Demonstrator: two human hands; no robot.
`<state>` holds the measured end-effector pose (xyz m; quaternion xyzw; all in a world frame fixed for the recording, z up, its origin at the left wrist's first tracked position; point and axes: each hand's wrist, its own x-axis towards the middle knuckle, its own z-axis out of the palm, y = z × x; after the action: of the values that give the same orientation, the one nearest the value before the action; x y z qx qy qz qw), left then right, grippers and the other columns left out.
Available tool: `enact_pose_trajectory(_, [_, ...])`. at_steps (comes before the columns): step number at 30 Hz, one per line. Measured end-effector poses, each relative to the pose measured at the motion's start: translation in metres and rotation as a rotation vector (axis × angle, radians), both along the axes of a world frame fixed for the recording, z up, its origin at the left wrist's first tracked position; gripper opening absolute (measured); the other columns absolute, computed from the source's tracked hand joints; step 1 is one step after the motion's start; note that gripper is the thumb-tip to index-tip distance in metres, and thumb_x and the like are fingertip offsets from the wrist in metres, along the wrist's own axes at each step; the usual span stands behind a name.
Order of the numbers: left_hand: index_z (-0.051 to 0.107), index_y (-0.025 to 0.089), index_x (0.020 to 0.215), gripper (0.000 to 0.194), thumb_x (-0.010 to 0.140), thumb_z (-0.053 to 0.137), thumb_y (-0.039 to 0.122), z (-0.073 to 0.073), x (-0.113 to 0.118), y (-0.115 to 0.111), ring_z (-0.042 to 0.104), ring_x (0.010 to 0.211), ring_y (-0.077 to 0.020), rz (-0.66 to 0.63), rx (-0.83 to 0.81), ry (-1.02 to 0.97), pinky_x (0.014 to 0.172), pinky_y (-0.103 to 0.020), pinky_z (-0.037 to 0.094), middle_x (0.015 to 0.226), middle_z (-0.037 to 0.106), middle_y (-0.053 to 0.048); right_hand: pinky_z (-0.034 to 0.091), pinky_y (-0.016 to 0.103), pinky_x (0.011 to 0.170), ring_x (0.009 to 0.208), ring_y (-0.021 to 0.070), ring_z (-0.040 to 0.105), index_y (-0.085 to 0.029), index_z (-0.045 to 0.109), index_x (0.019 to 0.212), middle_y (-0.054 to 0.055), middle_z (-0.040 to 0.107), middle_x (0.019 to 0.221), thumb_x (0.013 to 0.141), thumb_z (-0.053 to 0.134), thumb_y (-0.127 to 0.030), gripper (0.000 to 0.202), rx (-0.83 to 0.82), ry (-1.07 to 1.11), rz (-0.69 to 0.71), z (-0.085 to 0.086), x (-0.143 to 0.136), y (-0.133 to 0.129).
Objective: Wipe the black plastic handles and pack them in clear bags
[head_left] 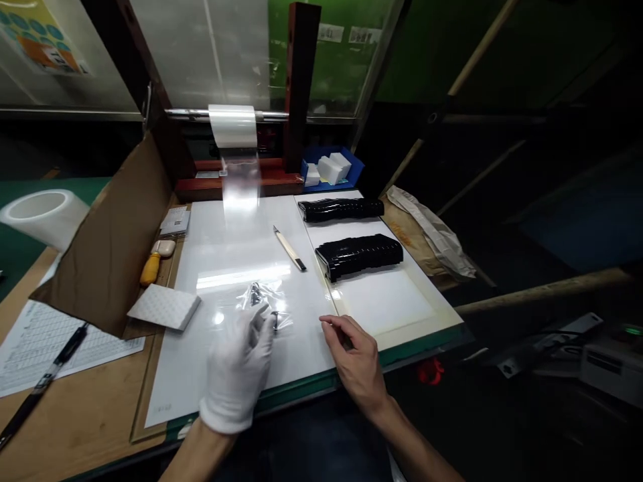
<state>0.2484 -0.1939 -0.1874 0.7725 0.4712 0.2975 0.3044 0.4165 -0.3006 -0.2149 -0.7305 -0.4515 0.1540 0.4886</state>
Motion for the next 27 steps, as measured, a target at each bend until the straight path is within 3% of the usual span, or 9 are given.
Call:
enact_pose_trajectory(3, [0.064,0.016,0.129,0.046,0.091,0.065,0.041,0.010,0.058,-0.007,0.063,0.062,-0.0194,-0.172,-0.421,-0.192,0.069,-0.033,0.051,0.072,0.068,-0.002,0.049,0.029,0.067,0.071,0.0165,0.060,-0.024,0.072,0.102,0.003,0.067,0.087,0.098,0.056,-0.038,0.022,0.067,0.056,-0.071,-0.007,0.002,-0.012])
enact_pose_trajectory(5, [0.062,0.015,0.129,0.042,0.094,0.064,0.039,0.012,0.103,-0.001,0.063,0.057,-0.0169,-0.204,-0.528,-0.225,0.064,-0.032,0.054,0.072,0.068,-0.001,0.051,0.029,0.069,0.074,0.0169,0.062,-0.023,0.072,0.102,0.003,0.070,0.089,0.097,0.056,-0.039,0.023,0.104,0.091,-0.116,-0.009,0.003,-0.012])
enact_pose_trajectory(7, [0.063,0.015,0.122,0.034,0.096,0.063,0.037,0.014,0.140,0.009,0.067,0.073,-0.0166,-0.173,-0.584,-0.295,0.071,-0.034,0.057,0.093,0.070,-0.005,0.052,0.029,0.072,0.077,0.0176,0.064,-0.022,0.072,0.102,0.004,0.072,0.090,0.097,0.056,-0.039,0.023,0.134,0.123,-0.146,-0.009,0.005,-0.011])
enact_pose_trajectory(11, [0.064,0.013,0.115,0.030,0.100,0.058,0.038,0.025,0.165,0.012,0.067,0.090,-0.0205,-0.145,-0.682,-0.429,0.075,-0.036,0.059,0.110,0.067,-0.006,0.052,0.030,0.078,0.083,0.0189,0.065,-0.023,0.072,0.103,0.005,0.072,0.095,0.096,0.058,-0.040,0.024,0.172,0.182,-0.157,-0.009,0.007,-0.014])
enact_pose_trajectory(15, [0.063,0.015,0.110,0.042,0.096,0.058,0.054,0.030,0.119,-0.024,0.054,0.053,-0.0090,-0.131,-0.818,-0.523,0.049,-0.022,0.048,0.074,0.060,0.002,0.052,0.030,0.077,0.080,0.0186,0.064,-0.022,0.071,0.102,0.005,0.070,0.093,0.096,0.057,-0.048,0.030,0.165,0.302,-0.179,-0.007,0.009,-0.021])
enact_pose_trajectory(18, [0.064,0.019,0.114,0.068,0.078,0.061,0.077,0.027,0.055,-0.059,0.023,0.035,-0.0055,-0.093,-0.925,-0.575,0.035,-0.018,0.023,0.047,0.027,0.012,0.052,0.029,0.076,0.080,0.0182,0.064,-0.021,0.069,0.103,0.004,0.069,0.086,0.095,0.056,-0.056,0.037,0.106,0.439,-0.130,0.005,0.007,-0.027])
enact_pose_trajectory(19, [0.065,0.021,0.115,0.072,0.072,0.064,0.079,0.025,0.034,-0.069,0.022,0.034,-0.0060,-0.045,-0.965,-0.595,0.035,-0.019,0.023,0.046,0.024,0.013,0.052,0.029,0.076,0.081,0.0183,0.065,-0.021,0.069,0.103,0.004,0.070,0.086,0.095,0.056,-0.058,0.040,0.070,0.488,-0.072,0.010,0.005,-0.029])
enact_pose_trajectory(24, [0.070,0.027,0.078,0.053,0.069,0.066,0.078,0.024,-0.046,-0.097,0.040,0.033,-0.0137,0.224,-1.168,-0.593,0.036,-0.028,0.038,0.039,0.037,0.006,0.053,0.027,0.069,0.075,0.0189,0.068,-0.021,0.072,0.085,0.004,0.072,0.076,0.089,0.062,-0.061,0.042,-0.167,0.654,0.288,0.033,-0.019,-0.030])
enact_pose_trajectory(27, [0.073,0.026,0.079,0.052,0.070,0.067,0.077,0.027,-0.071,-0.095,0.058,0.046,-0.0209,0.300,-1.120,-0.623,0.043,-0.033,0.049,0.047,0.054,-0.001,0.053,0.028,0.070,0.073,0.0190,0.068,-0.021,0.071,0.084,0.002,0.070,0.073,0.087,0.063,-0.063,0.043,-0.248,0.663,0.393,0.036,-0.040,-0.025])
